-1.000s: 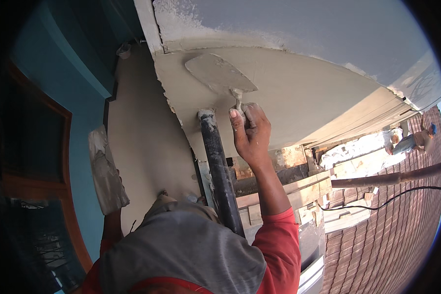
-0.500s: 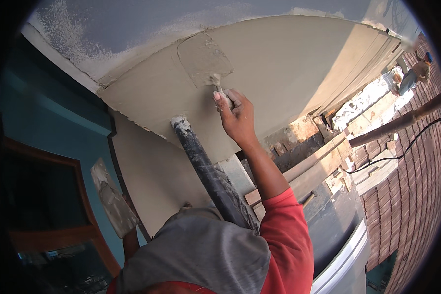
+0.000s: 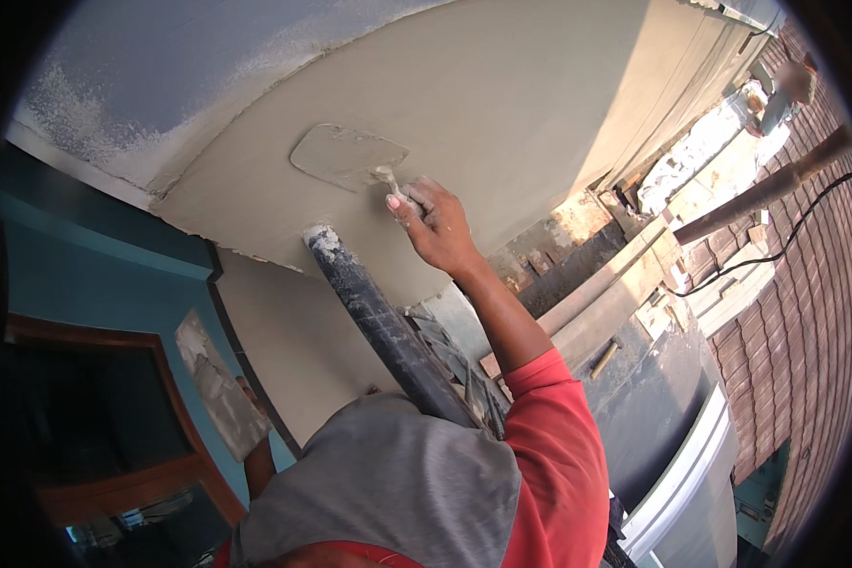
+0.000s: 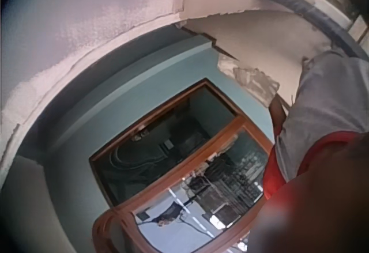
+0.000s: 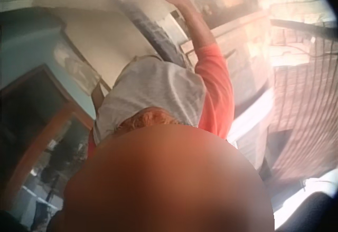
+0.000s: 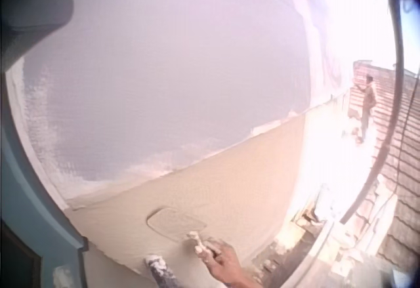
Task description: The person applies plaster to a wall using a trowel and hawk, smoothing the surface in repeated strokes. They move along a balcony area, occasionally stepping over a railing to reach different sections of the wall.
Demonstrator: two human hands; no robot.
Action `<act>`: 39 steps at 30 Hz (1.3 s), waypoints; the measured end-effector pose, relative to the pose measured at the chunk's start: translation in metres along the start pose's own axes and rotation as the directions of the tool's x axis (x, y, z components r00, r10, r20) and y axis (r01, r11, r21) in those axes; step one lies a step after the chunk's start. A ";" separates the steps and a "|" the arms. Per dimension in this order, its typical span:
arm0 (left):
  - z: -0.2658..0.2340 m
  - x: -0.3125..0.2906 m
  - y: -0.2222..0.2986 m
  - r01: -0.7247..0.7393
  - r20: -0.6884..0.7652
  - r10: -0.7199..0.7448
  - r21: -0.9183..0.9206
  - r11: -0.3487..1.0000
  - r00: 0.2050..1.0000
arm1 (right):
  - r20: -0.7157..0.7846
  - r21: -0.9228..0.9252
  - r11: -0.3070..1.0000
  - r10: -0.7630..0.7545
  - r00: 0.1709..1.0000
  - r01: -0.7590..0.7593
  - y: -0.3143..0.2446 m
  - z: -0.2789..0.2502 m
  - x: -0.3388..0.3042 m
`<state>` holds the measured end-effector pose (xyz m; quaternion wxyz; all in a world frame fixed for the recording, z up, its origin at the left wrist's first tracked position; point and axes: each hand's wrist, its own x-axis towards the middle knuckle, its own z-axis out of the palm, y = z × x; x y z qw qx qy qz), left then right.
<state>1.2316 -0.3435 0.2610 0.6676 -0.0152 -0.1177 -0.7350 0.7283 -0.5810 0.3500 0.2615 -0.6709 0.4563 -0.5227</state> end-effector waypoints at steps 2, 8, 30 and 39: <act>0.001 0.004 0.000 0.015 0.000 -0.015 0.005 1.000 1.000 | -0.018 0.025 0.999 0.039 0.999 -0.038 0.000 0.005 0.000; -0.001 0.006 0.000 0.019 0.004 -0.019 0.022 1.000 1.000 | -0.131 0.163 0.971 0.195 0.972 -0.173 0.033 -0.012 0.007; 0.008 0.005 0.000 0.077 0.023 -0.079 0.069 0.995 0.997 | -0.178 0.397 0.868 0.392 0.902 -0.299 0.126 -0.025 -0.018; 0.020 0.006 -0.009 0.191 -0.015 -0.191 0.141 0.971 0.982 | 0.005 -0.153 0.967 0.209 0.978 -0.206 0.147 -0.035 -0.069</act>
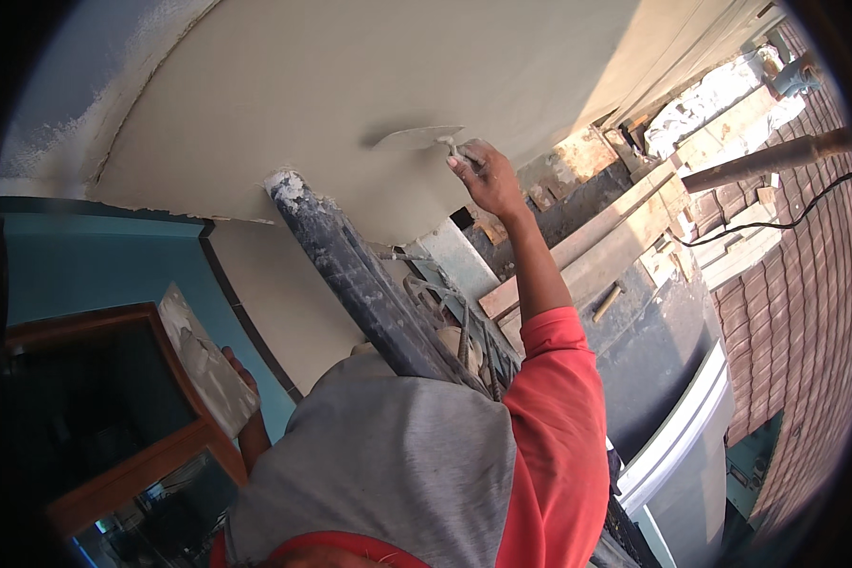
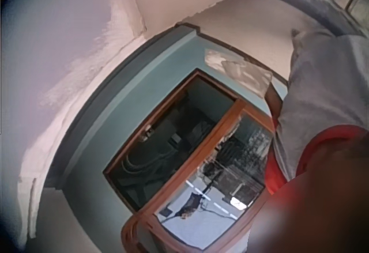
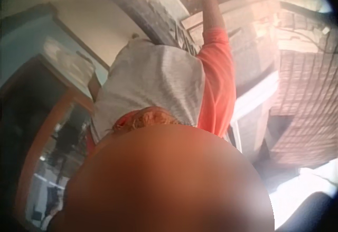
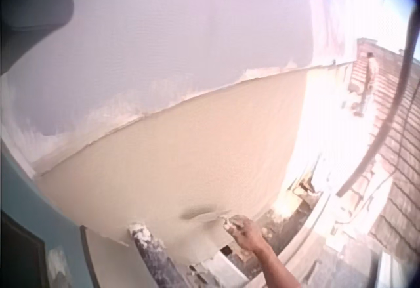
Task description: The person applies plaster to a wall using a trowel and hawk, smoothing the surface in repeated strokes. They move along a balcony area, occasionally stepping over a railing to reach different sections of the wall.
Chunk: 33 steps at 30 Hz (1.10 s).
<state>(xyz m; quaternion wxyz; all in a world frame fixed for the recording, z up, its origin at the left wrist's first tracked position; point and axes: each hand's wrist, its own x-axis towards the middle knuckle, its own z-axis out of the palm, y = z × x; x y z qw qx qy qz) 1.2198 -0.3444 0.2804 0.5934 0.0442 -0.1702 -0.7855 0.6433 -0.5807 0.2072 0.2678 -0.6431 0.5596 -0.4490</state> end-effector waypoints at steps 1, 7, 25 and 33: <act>0.000 0.000 0.000 0.017 -0.007 -0.018 -0.016 1.000 1.000 | 0.057 -0.077 0.995 -0.057 0.997 0.061 0.007 0.002 -0.004; -0.002 0.006 0.002 0.062 0.083 -0.059 -0.038 0.997 0.995 | 0.248 -0.544 0.820 -0.048 0.967 0.180 0.051 0.007 0.004; 0.015 0.004 -0.008 0.003 -0.022 -0.003 -0.014 1.000 1.000 | 0.112 -0.565 0.762 -0.310 0.944 0.317 -0.035 -0.033 0.051; 0.018 -0.002 -0.017 -0.094 -0.102 0.094 0.010 0.996 0.990 | -0.039 -0.193 0.966 -0.183 0.982 0.173 -0.060 -0.057 0.046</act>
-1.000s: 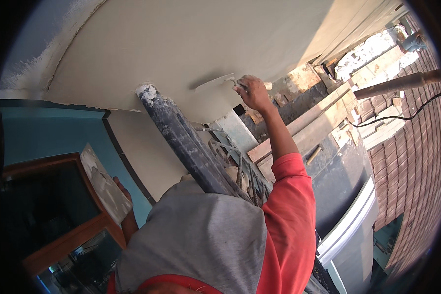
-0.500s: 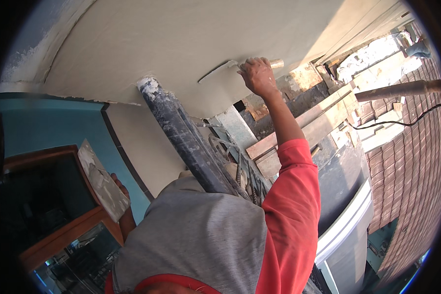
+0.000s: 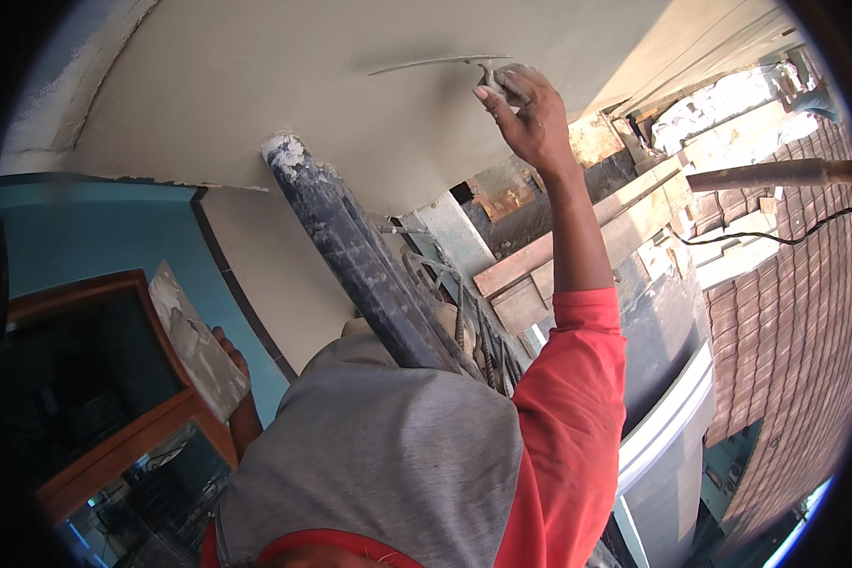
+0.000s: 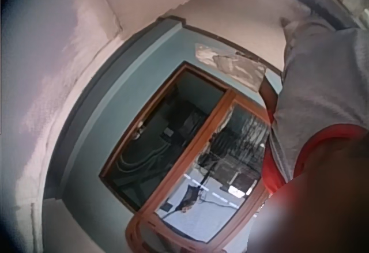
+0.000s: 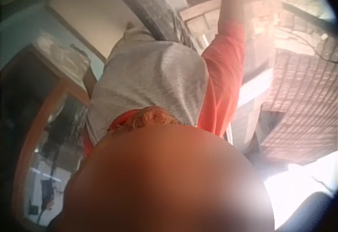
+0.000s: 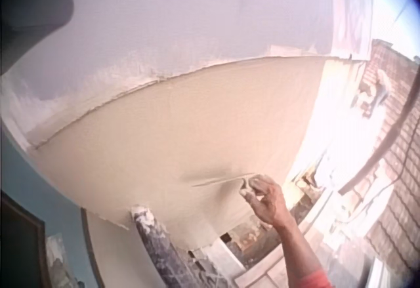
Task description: The person applies plaster to a wall using a trowel and hawk, smoothing the surface in repeated strokes. They move along a balcony area, occasionally stepping over a railing to reach different sections of the wall.
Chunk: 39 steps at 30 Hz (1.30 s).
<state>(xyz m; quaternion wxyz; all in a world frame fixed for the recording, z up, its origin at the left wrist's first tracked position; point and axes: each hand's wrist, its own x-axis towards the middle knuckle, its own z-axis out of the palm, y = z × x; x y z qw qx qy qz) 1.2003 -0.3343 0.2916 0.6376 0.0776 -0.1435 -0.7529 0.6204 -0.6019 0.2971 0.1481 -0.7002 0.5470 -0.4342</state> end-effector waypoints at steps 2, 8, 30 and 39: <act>-0.003 -0.005 0.000 -0.018 -0.021 0.017 -0.025 1.000 1.000 | 0.002 0.012 1.000 -0.013 1.000 0.013 0.010 0.018 -0.015; -0.008 -0.014 0.004 -0.078 -0.107 0.084 0.059 0.995 0.991 | 0.437 -0.325 0.931 -0.009 0.899 0.167 0.055 0.093 -0.073; 0.006 -0.023 0.002 -0.110 -0.198 0.102 -0.027 0.994 0.975 | 0.552 -0.509 0.849 0.196 0.810 0.141 0.109 0.248 -0.129; 0.017 -0.014 -0.004 -0.118 -0.278 0.135 0.077 0.990 0.951 | 0.517 -0.502 0.856 0.182 0.837 0.124 0.083 0.223 -0.104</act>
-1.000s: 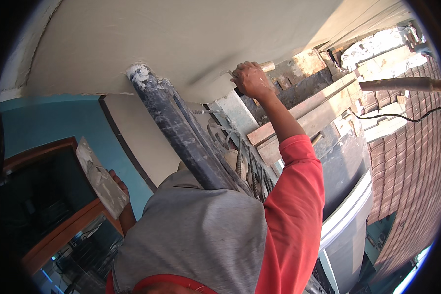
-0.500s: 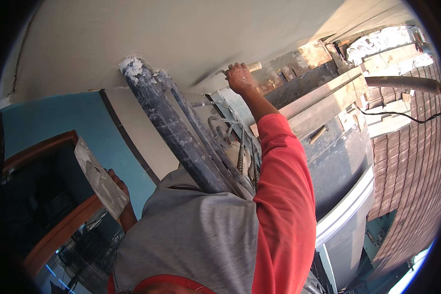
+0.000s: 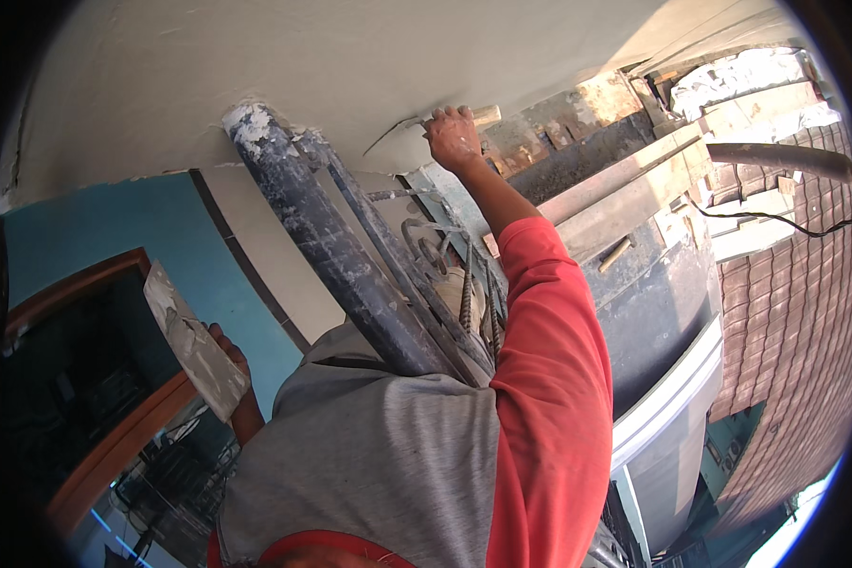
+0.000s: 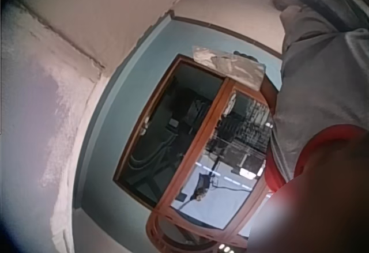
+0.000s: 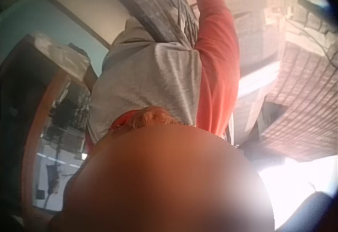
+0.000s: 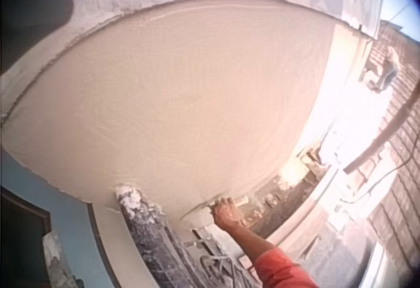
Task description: The person applies plaster to a wall using a trowel and hawk, smoothing the surface in repeated strokes. They move along a balcony area, occasionally stepping over a railing to reach different sections of the wall.
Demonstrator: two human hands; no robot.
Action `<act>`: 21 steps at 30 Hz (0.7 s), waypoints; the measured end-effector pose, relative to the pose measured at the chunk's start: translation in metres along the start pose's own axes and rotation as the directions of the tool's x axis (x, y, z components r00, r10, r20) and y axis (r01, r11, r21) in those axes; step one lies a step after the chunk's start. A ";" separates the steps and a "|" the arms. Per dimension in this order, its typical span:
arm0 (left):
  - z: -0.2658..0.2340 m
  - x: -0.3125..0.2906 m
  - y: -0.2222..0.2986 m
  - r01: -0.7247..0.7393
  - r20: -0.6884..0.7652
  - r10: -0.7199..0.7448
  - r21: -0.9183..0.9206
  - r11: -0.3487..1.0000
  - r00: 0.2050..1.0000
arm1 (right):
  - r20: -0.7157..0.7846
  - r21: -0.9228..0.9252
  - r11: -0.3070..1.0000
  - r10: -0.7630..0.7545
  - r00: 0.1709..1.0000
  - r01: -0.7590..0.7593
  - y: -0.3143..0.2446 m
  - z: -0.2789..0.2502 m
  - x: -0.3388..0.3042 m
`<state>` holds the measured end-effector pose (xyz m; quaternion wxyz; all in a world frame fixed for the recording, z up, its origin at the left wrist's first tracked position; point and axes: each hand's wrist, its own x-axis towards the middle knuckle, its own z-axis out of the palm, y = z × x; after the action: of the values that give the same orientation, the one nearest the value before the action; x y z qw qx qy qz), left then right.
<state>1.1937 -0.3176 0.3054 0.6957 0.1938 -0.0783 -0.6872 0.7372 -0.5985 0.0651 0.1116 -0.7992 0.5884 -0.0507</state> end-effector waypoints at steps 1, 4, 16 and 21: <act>0.001 0.001 -0.001 -0.010 -0.001 0.010 0.008 1.000 1.000 | -0.004 0.001 1.000 0.002 1.000 -0.002 -0.001 -0.008 -0.002; 0.005 0.004 -0.003 0.022 0.016 -0.022 -0.035 0.999 1.000 | -0.056 0.023 1.000 0.013 0.998 -0.012 -0.005 -0.032 -0.008; 0.006 0.006 -0.003 0.088 0.102 -0.077 -0.103 0.991 0.992 | -0.325 0.118 0.989 -0.042 0.945 0.084 -0.018 -0.144 -0.028; 0.008 0.008 -0.004 0.129 0.134 -0.121 -0.054 0.990 0.984 | -0.375 0.085 0.991 -0.062 0.925 0.102 -0.011 -0.178 -0.026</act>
<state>1.1870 -0.3263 0.3098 0.6502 0.1309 -0.0897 -0.7430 0.7015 -0.5919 0.2411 0.0371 -0.7922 0.5615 -0.2362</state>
